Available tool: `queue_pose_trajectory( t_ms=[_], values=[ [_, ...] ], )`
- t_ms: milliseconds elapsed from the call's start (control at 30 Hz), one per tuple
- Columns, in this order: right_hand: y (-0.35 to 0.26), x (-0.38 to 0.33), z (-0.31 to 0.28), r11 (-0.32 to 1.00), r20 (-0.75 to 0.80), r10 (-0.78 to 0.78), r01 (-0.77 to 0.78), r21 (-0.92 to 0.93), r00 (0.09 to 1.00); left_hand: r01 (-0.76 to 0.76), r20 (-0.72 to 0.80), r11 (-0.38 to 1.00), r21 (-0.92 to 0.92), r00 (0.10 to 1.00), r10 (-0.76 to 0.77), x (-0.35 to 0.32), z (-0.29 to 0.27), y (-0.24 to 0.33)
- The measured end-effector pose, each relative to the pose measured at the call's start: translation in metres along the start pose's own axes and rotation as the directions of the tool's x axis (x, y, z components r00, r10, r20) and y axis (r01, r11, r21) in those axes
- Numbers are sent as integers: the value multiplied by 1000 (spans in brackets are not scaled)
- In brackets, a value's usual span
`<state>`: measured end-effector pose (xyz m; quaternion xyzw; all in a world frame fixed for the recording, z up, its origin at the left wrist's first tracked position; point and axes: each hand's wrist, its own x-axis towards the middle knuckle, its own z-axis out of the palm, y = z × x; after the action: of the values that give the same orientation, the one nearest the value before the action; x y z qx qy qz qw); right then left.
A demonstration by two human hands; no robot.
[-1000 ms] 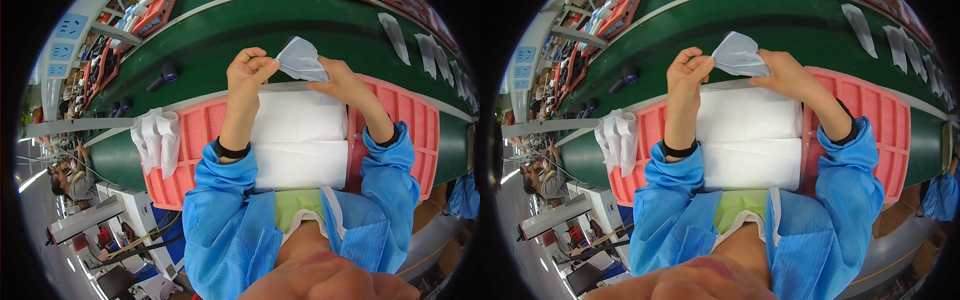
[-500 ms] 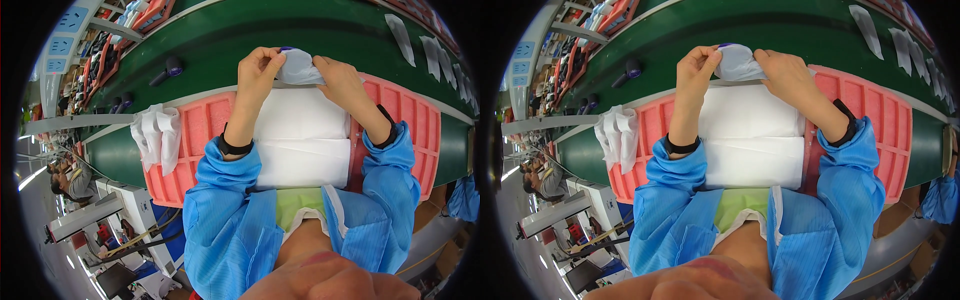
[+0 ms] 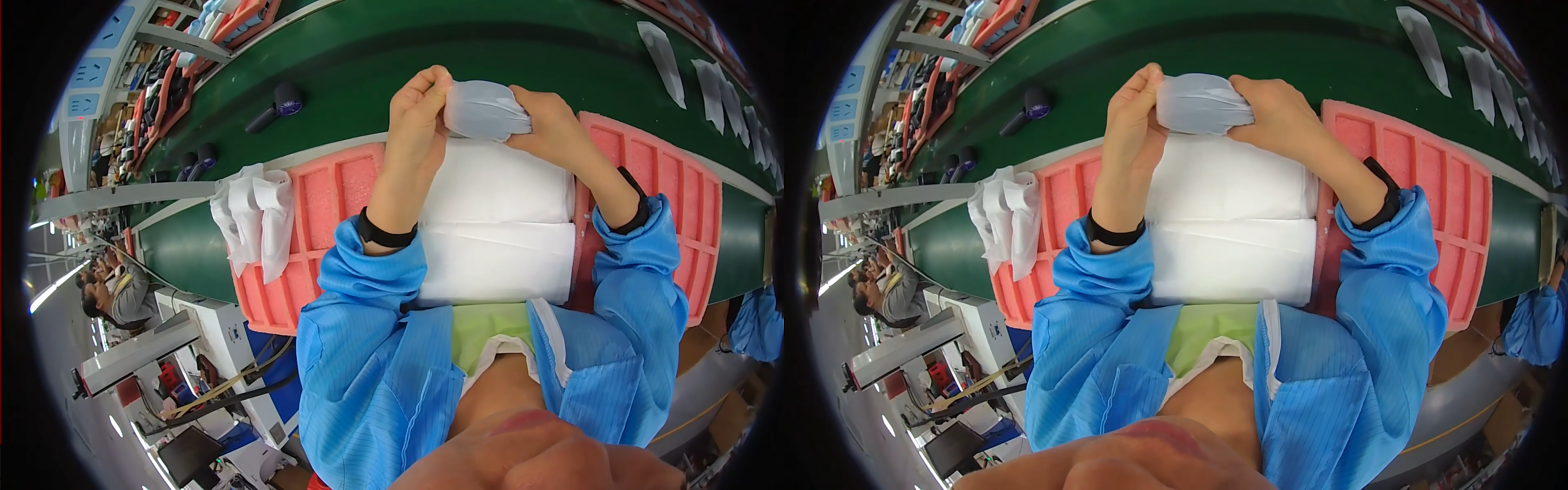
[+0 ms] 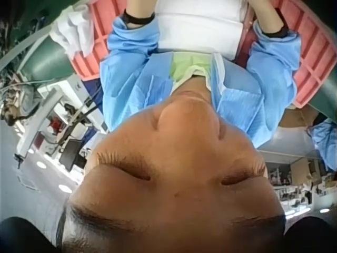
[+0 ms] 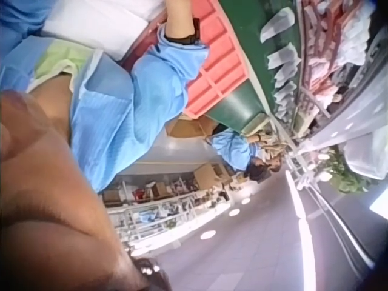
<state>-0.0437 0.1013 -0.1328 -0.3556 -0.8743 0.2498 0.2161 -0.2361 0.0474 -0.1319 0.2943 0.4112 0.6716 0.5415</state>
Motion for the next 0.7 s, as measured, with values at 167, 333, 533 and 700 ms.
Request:
queue_pose_trajectory(
  t_ms=[167,333,533,700],
  values=[
    [7,4,-1,978,10,-54,50,204,999,28,-12,976,-215,999,-31,0,9,14],
    [-1,4,-15,753,84,264,-260,604,961,-166,42,985,48,986,164,-11,16,12],
    [-1,-1,-7,749,49,177,-167,641,983,-587,202,631,507,793,575,-10,19,0],
    [-5,-1,-7,743,54,163,-159,650,985,-706,319,271,654,583,747,-16,26,1]
  ],
)
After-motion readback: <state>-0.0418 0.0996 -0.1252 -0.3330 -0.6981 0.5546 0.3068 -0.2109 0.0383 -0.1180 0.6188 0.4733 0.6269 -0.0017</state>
